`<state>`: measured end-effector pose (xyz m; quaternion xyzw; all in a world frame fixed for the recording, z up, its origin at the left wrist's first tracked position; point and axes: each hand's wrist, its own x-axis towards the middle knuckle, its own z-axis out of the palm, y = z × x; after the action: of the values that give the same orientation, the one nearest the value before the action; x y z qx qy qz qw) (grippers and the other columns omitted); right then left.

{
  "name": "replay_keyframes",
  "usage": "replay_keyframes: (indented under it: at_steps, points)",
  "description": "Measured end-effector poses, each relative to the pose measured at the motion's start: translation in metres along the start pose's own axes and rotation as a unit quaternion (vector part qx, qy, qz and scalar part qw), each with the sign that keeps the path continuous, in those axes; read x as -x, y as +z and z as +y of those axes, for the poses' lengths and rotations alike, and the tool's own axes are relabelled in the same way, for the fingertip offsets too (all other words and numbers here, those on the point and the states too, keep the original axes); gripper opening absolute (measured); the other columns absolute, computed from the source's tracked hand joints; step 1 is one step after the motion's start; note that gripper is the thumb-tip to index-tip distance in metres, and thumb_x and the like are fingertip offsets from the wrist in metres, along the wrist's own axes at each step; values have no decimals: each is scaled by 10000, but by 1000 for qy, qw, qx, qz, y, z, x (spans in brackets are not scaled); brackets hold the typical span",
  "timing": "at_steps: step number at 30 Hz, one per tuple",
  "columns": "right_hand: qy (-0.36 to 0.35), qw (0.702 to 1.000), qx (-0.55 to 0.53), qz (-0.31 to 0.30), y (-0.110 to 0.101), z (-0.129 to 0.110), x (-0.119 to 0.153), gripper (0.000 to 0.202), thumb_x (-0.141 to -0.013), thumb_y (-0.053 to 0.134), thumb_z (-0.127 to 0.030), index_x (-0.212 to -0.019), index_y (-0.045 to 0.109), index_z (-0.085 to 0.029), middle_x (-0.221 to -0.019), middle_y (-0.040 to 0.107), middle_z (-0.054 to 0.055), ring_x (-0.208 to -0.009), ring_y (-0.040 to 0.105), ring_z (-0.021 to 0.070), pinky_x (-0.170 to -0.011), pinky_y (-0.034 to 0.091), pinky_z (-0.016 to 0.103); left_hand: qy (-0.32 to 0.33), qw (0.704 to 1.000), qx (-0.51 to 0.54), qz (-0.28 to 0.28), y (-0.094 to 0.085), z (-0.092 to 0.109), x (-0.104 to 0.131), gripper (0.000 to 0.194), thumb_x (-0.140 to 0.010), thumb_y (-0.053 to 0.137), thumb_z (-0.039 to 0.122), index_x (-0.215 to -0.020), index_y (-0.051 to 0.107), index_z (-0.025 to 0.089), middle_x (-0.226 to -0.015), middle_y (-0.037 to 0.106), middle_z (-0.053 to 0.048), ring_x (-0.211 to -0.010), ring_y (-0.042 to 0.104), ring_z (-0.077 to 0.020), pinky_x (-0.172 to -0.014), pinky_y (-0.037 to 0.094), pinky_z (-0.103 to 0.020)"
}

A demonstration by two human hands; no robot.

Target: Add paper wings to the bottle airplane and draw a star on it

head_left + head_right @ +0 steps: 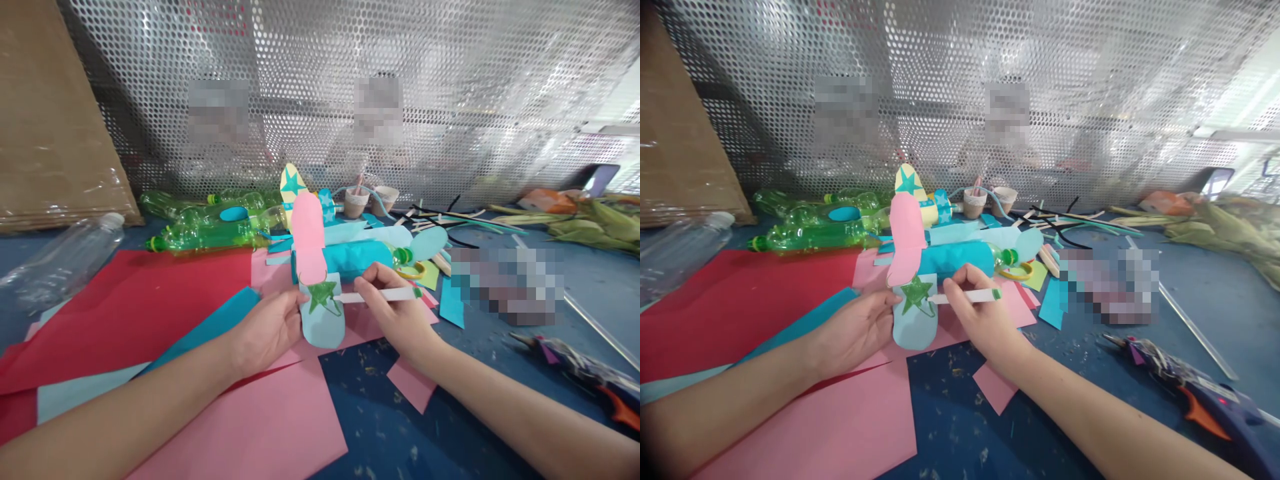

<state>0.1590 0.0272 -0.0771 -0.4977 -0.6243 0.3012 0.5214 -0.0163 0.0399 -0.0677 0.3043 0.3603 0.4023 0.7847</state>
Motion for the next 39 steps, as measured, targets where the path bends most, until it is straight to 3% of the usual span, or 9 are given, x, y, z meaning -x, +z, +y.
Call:
replay_keyframes:
  at_steps: [4, 26, 39]
  points:
    - [-2, 1000, -4, -5, 0, 0, 0, 286, -833, 511, -295, -594, 366, -237, -541, 336, -63, -521, 320, 122, -490, 269, 264, -2, 1000, 1, 16, 2, 1, 1, 248, -791, 475, 59, -914, 676, 134, -960, 737, -76, -1033, 635, -238, -931, 461, -360]
    - [-3, 1000, -4, 2, -1, -1, 0, 271, -837, 513, -283, -608, 376, -236, -561, 373, -54, -542, 349, 128, -505, 279, 269, 4, 1000, -4, -27, -6, -3, -2, 304, -770, 515, 79, -1021, 680, 125, -931, 744, -70, -1040, 637, -244, -977, 431, -357]
    - [-10, 1000, -5, 0, -2, 2, 1, 271, -844, 497, -297, -611, 374, -237, -563, 355, -61, -544, 340, 123, -518, 275, 269, 1, 1000, -3, -8, -4, -2, -3, 254, -781, 492, 68, -932, 692, 112, -926, 743, -86, -1013, 643, -241, -963, 443, -368]
